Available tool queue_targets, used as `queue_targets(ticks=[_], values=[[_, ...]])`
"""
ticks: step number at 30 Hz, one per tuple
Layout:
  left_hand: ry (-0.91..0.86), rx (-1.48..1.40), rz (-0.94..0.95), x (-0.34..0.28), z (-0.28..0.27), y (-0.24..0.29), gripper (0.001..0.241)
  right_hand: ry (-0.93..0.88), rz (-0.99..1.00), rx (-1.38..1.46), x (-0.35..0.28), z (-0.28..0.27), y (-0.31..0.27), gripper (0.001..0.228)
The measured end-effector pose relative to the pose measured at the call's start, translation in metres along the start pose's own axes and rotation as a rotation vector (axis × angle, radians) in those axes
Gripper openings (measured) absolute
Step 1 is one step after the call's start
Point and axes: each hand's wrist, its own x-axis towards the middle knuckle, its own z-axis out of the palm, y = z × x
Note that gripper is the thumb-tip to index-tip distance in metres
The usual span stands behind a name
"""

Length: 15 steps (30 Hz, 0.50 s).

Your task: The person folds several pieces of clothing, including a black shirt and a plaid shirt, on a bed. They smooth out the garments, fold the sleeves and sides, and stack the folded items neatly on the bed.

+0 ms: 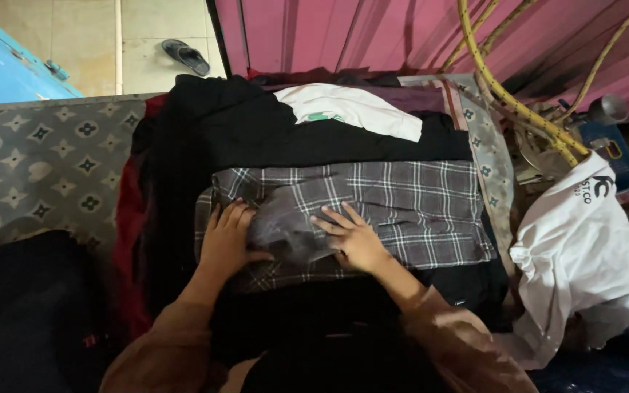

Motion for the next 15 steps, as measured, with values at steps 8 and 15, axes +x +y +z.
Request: queue_targets(ticks=[8, 15], values=[[0.106, -0.850, -0.314, 0.028, -0.039, -0.002, 0.050, -0.051, -0.039, 0.048, 0.001, -0.018, -0.004, 0.009], [0.106, -0.824, -0.812, 0.058, -0.067, 0.058, 0.097, 0.144, 0.066, -0.075, -0.018, -0.031, -0.028, 0.019]])
